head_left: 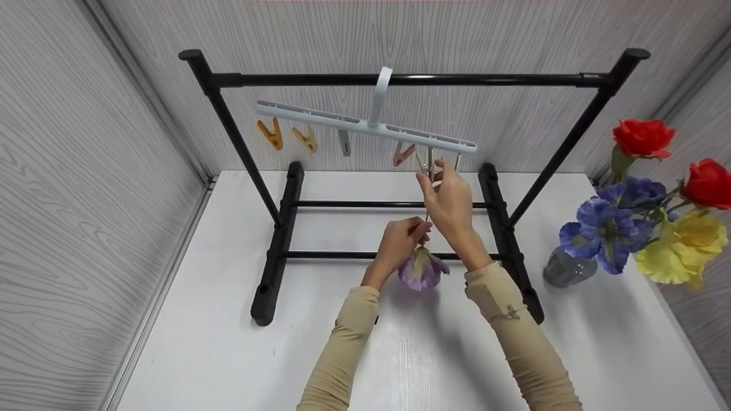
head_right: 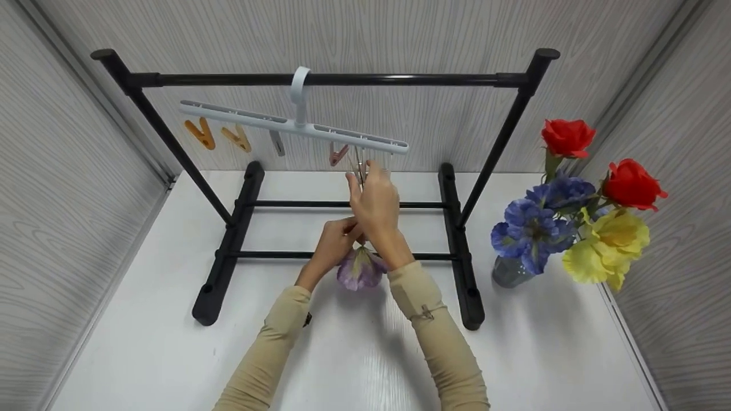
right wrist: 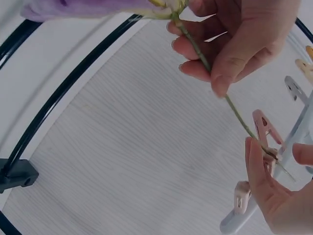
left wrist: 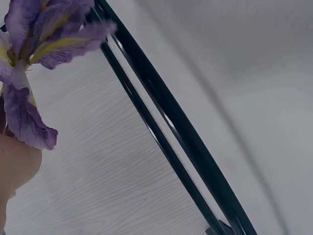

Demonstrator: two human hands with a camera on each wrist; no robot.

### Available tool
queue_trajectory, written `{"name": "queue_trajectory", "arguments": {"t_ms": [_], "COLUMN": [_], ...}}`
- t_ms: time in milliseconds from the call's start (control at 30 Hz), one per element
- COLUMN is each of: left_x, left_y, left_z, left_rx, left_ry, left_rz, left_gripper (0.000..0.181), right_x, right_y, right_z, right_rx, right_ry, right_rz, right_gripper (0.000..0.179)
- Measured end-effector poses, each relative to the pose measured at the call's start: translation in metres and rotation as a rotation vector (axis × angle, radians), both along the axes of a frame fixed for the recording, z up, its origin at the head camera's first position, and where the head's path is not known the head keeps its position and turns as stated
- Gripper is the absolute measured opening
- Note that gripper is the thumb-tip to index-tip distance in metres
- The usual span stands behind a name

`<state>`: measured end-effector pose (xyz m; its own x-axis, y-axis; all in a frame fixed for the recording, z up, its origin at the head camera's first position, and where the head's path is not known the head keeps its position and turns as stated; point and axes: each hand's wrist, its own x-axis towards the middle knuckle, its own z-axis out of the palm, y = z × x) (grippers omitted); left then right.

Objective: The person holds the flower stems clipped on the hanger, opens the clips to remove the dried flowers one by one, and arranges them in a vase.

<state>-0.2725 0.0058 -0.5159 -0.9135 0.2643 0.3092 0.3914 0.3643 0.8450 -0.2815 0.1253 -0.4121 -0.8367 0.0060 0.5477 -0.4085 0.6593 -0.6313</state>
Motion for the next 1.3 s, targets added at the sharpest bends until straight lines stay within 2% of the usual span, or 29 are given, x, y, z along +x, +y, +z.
{"name": "queue_trajectory", "arguments": {"t_ms": [167,233,300,367,467,600,667,733,800,900,1000,1067,1200,1300], "left_x": [0.008,0.010,0.012,0.013,0.015,0.018,0.019,0.020,0.020,0.020,0.020,0.021,0.021,0.021], "left_y": [0.004,0.006,0.008,0.009,0.008,0.003,-0.005,-0.017,-0.030,-0.049,-0.062,-0.068,-0.073,-0.075], "left_z": [0.005,0.006,0.005,0.003,-0.002,-0.004,-0.004,-0.003,-0.003,0.000,0.003,0.006,0.010,0.010], "left_rx": [0.013,0.027,0.048,0.084,0.145,0.173,0.134,0.058,-0.052,-0.220,-0.329,-0.362,-0.399,-0.407], "left_ry": [-0.001,0.021,0.053,0.086,0.114,0.089,0.059,0.043,0.062,0.135,0.213,0.260,0.364,0.401], "left_rz": [-0.020,-0.009,0.015,0.047,0.074,0.049,0.035,0.050,0.094,0.197,0.272,0.310,0.378,0.424], "left_gripper": [0.021,0.015,0.017,0.022,0.017,0.015,0.015,0.015,0.016,0.015,0.015,0.015,0.016,0.019], "right_x": [-0.011,-0.014,-0.019,-0.023,-0.028,-0.033,-0.036,-0.038,-0.041,-0.043,-0.042,-0.041,-0.037,-0.035], "right_y": [-0.005,-0.005,-0.006,-0.007,-0.010,-0.011,-0.011,-0.010,-0.009,-0.008,-0.006,-0.004,0.002,0.009], "right_z": [0.006,0.006,0.007,0.007,0.007,0.007,0.008,0.008,0.009,0.011,0.013,0.014,0.016,0.013], "right_rx": [0.040,0.042,0.047,0.051,0.062,0.084,0.095,0.092,0.083,0.067,0.069,0.079,0.142,0.215], "right_ry": [0.008,0.008,0.003,0.002,0.017,0.084,0.123,0.155,0.171,0.171,0.121,0.060,-0.157,-0.350], "right_rz": [-0.091,-0.119,-0.135,-0.132,-0.102,-0.063,-0.054,-0.046,-0.040,-0.028,-0.006,0.012,0.071,0.186], "right_gripper": [0.042,0.043,0.044,0.044,0.039,0.029,0.025,0.022,0.020,0.020,0.023,0.028,0.043,0.044]}}
